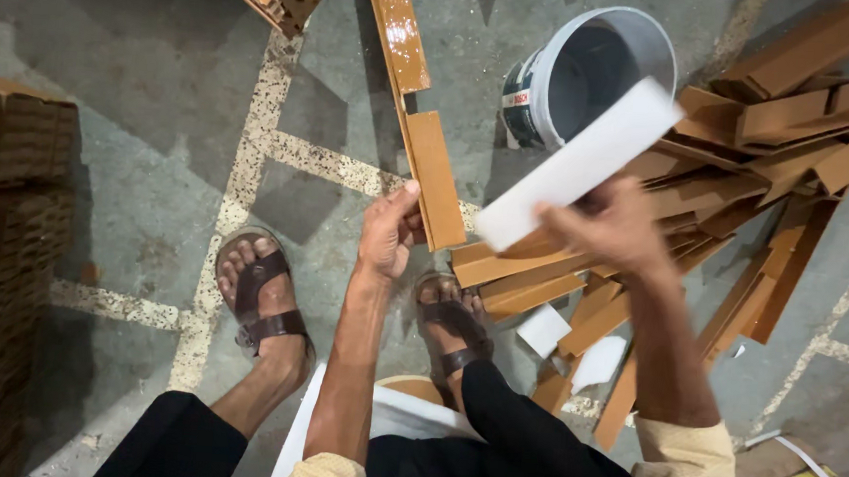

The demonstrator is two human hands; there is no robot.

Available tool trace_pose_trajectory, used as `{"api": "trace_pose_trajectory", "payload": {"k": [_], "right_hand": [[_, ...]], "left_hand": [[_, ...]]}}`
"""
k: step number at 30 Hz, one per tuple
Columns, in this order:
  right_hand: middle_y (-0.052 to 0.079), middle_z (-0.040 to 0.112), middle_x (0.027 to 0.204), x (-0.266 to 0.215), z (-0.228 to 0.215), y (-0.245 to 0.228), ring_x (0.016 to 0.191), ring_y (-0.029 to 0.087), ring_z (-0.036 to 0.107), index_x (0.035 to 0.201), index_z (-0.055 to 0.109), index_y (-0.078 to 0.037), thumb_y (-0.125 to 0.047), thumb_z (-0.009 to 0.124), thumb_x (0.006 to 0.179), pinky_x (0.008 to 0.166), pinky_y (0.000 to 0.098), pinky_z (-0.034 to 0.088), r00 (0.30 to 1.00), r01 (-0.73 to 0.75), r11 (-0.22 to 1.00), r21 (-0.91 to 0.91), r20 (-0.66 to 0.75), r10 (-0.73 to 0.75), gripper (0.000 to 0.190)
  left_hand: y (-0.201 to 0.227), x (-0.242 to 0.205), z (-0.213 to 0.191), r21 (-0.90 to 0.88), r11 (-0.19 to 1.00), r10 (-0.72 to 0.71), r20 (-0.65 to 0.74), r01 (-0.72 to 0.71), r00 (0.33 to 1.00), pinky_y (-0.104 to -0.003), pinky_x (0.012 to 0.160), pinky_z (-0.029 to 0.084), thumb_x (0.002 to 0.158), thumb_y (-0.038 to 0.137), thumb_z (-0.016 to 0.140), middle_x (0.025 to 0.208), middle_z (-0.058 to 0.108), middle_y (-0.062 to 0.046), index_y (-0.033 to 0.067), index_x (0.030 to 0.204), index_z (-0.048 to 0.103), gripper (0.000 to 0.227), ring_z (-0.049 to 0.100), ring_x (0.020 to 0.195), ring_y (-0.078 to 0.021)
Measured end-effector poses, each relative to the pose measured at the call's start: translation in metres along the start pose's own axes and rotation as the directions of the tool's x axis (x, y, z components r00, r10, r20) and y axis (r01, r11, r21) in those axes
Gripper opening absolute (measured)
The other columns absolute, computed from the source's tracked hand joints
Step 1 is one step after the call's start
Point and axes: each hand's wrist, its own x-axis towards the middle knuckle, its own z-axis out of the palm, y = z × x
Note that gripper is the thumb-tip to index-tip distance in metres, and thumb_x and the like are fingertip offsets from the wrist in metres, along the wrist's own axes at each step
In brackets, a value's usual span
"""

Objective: The person repeatedly wipes the surfaces of small wooden pieces using a white cloth. The person picks up each piece, wipes it, and places it back down, continuing this process with multiple pieces from a pile on the floor.

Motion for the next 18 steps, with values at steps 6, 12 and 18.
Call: {"api": "trace_pose_trajectory", "payload": {"k": [6,12,18], "right_hand": [[0.014,0.078,0.087,-0.001,0.09,-0.025,0.069,0.02,0.076,0.103,0.076,0.0,-0.014,0.076,0.083,0.061,0.0303,0.063,0.973,0.226,0.919,-0.324,0.035,-0.227,0.025],[0.013,0.078,0.087,0.019,0.105,-0.009,0.071,0.026,0.072,0.101,0.077,-0.002,-0.001,0.071,0.086,0.063,0.0349,0.06,0.904,0.404,0.785,-0.469,0.074,-0.421,0.016],[0.014,0.075,0.089,0.1,0.102,0.011,0.075,0.031,0.069,0.1,0.075,-0.003,-0.011,0.072,0.088,0.067,0.0423,0.057,0.763,0.568,0.631,-0.529,0.051,-0.644,0.015]], "left_hand": [[-0.001,-0.001,0.003,0.024,0.999,0.023,0.002,-0.023,1.0,-0.024,0.055,0.044,0.106,0.034,0.066,0.076,0.057,0.006,-0.0007,0.115,0.071,0.036,0.05,0.062,-0.0037],[-0.003,0.002,-0.01,0.046,0.999,0.008,-0.022,-0.007,1.0,-0.023,0.051,0.042,0.102,0.037,0.066,0.067,0.051,0.007,0.0014,0.108,0.072,0.037,0.045,0.055,-0.0043],[0.002,0.0,-0.006,0.03,0.999,-0.018,-0.017,0.019,1.0,-0.031,0.057,0.058,0.098,0.04,0.067,0.068,0.053,0.005,0.0012,0.108,0.071,0.04,0.056,0.057,-0.0079]]}}
